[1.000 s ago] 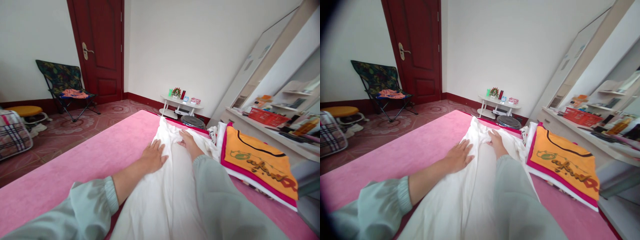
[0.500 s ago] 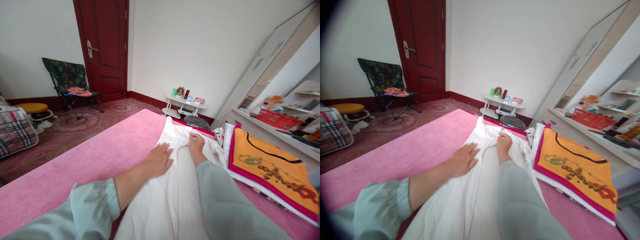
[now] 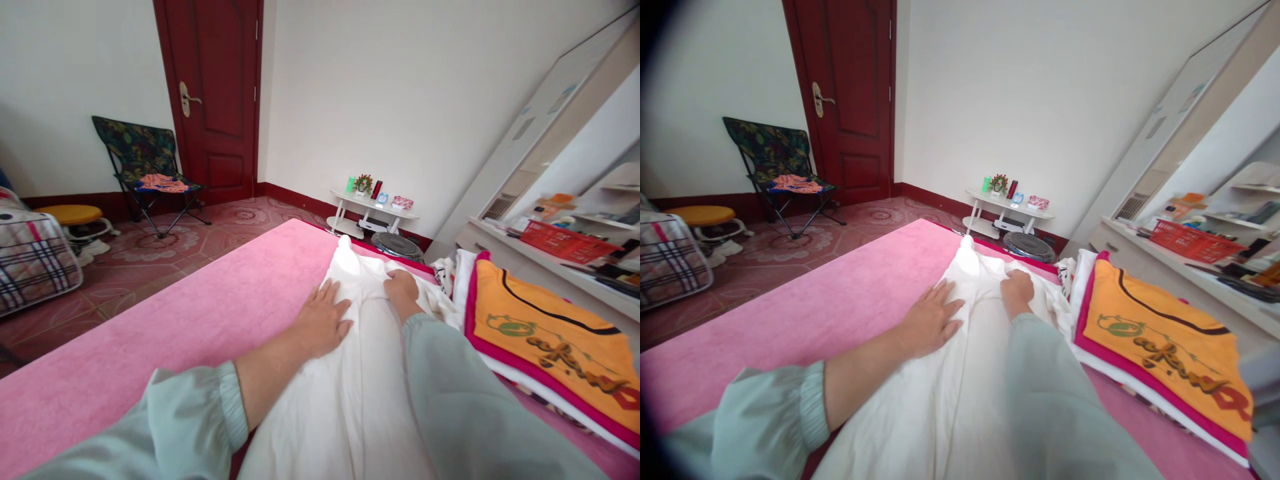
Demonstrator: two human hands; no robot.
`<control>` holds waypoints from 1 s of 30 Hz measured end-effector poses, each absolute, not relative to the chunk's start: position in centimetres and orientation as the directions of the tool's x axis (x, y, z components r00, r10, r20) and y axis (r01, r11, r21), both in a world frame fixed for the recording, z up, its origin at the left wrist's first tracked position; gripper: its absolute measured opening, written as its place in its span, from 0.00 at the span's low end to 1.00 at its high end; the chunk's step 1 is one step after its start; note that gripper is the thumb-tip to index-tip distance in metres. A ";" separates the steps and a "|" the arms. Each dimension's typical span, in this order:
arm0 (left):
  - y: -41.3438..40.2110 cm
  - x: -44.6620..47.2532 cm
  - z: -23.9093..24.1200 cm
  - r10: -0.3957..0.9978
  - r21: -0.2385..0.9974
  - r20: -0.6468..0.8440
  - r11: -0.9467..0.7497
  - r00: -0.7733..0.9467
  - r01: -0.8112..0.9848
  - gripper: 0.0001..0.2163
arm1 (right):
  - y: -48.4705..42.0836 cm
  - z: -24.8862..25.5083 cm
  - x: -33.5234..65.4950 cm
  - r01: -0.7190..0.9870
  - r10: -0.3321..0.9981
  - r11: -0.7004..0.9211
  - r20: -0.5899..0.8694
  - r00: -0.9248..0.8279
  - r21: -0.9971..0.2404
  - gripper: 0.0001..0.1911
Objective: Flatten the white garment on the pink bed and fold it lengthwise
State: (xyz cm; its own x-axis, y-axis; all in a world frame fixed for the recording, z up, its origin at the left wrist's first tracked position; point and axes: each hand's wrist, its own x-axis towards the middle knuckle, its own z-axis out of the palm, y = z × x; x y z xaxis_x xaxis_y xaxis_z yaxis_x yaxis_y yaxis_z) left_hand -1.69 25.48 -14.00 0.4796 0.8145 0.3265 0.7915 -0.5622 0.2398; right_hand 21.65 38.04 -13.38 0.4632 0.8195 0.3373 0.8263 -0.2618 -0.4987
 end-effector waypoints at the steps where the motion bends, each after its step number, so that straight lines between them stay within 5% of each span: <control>1: 25.5 -1.7 -13.9 0.833 0.265 0.335 -0.531 0.440 0.804 0.21 | 38.1 -13.2 21.1 0.835 0.802 -0.268 0.369 0.470 -0.482 0.23; 6: 25.7 -1.7 -13.5 0.887 0.358 0.316 -0.439 0.335 0.824 0.21 | 39.2 -12.8 19.3 0.959 0.833 -0.094 0.507 0.223 -0.268 0.27; 10: 25.6 -1.7 -13.7 0.870 0.338 0.316 -0.476 0.378 0.812 0.22 | 39.8 -13.1 20.1 0.994 0.941 0.106 0.320 -0.110 0.030 0.22; 15: 25.7 -1.6 -13.8 0.884 0.390 0.312 -0.453 0.348 0.802 0.22 | 40.1 -13.2 20.2 0.989 0.953 -0.041 0.304 -0.004 0.141 0.21; 19: 26.7 -2.0 -13.6 0.926 0.553 0.366 -0.295 0.091 0.779 0.22 | 40.5 -13.1 18.4 0.973 0.938 -0.117 0.345 0.043 0.197 0.16; 23: 27.8 -2.4 -13.7 0.942 0.647 0.335 -0.218 -0.015 0.731 0.20 | 40.8 -12.8 17.4 0.985 0.869 -0.165 0.481 0.118 0.056 0.18; 30: 27.6 -2.3 -13.8 0.948 0.605 0.312 -0.252 0.066 0.755 0.16 | 43.3 -12.1 15.2 0.871 0.802 0.338 0.593 -0.069 -0.356 0.22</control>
State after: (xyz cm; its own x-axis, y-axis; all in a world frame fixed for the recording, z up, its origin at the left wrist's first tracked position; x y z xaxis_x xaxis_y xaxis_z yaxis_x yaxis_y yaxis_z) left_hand -2.30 27.59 -13.76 0.0657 0.9477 0.3124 0.7552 -0.2519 0.6052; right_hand 15.18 43.33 -12.10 -0.0689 0.8025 0.5927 0.8712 0.3379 -0.3562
